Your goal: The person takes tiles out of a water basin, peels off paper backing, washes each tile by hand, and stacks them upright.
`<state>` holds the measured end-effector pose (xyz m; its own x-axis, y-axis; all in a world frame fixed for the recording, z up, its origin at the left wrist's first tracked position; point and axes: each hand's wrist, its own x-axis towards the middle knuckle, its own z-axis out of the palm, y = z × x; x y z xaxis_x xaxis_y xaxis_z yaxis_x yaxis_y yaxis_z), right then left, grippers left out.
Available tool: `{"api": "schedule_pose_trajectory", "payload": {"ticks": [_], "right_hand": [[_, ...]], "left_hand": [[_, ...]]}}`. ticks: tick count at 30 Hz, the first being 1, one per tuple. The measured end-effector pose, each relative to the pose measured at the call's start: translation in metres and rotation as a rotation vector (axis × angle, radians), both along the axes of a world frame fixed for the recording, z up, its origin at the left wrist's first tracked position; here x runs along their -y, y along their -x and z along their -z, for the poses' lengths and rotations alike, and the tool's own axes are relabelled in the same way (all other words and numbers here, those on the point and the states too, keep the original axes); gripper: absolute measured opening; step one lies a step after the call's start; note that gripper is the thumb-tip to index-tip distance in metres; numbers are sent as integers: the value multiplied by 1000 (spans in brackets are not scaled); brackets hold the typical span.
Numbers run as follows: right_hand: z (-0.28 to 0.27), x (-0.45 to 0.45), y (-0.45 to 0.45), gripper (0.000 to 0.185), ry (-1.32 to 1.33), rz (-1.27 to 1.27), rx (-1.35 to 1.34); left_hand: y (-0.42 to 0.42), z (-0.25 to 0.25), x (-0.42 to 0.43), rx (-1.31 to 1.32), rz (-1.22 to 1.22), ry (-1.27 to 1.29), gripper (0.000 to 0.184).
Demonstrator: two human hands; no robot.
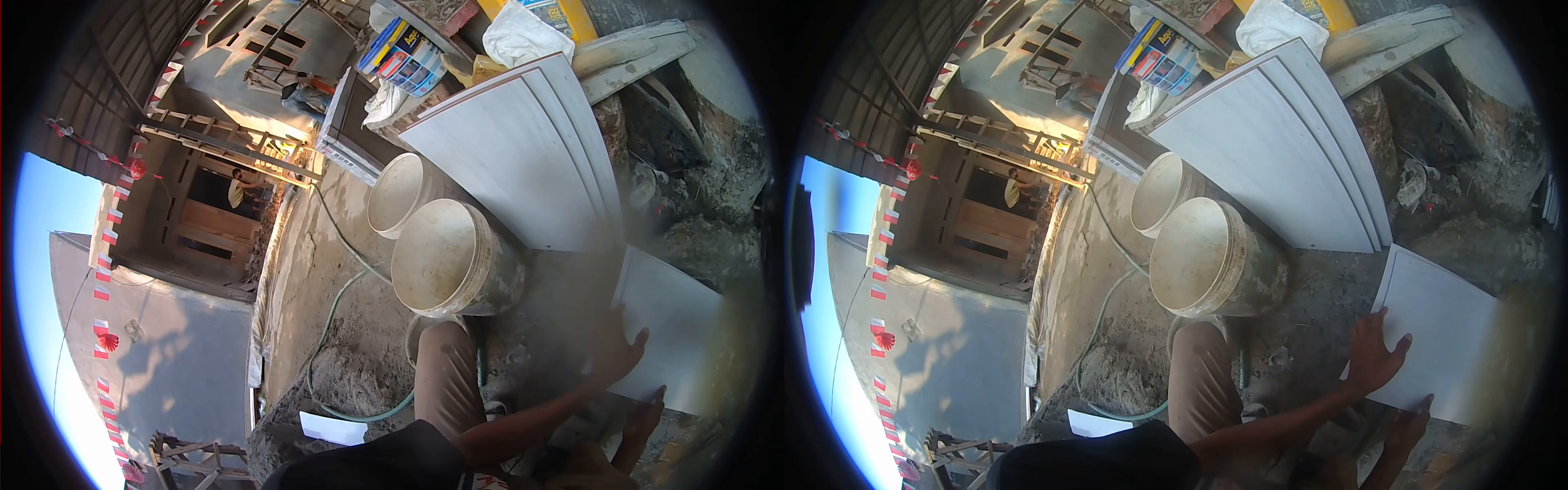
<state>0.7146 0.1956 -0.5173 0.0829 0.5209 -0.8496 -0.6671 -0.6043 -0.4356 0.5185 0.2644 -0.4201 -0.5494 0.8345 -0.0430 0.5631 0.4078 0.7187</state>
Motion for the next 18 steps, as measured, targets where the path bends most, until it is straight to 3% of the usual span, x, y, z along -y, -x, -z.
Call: {"api": "schedule_pose_trajectory", "payload": {"ticks": [6,14,16,18], "right_hand": [[-12,4,6,57,-8,-50,196],[-26,-1,0,50,-3,-37,99],[-47,-9,9,44,-25,-26,117],[-47,-6,-1,39,0,-18,129]], "left_hand": [[-3,3,3,-22,29,0,81],[10,11,7,81,36,-46,78],[29,43,2,191,5,-71,71],[33,64,13,372,104,102,55]]}}
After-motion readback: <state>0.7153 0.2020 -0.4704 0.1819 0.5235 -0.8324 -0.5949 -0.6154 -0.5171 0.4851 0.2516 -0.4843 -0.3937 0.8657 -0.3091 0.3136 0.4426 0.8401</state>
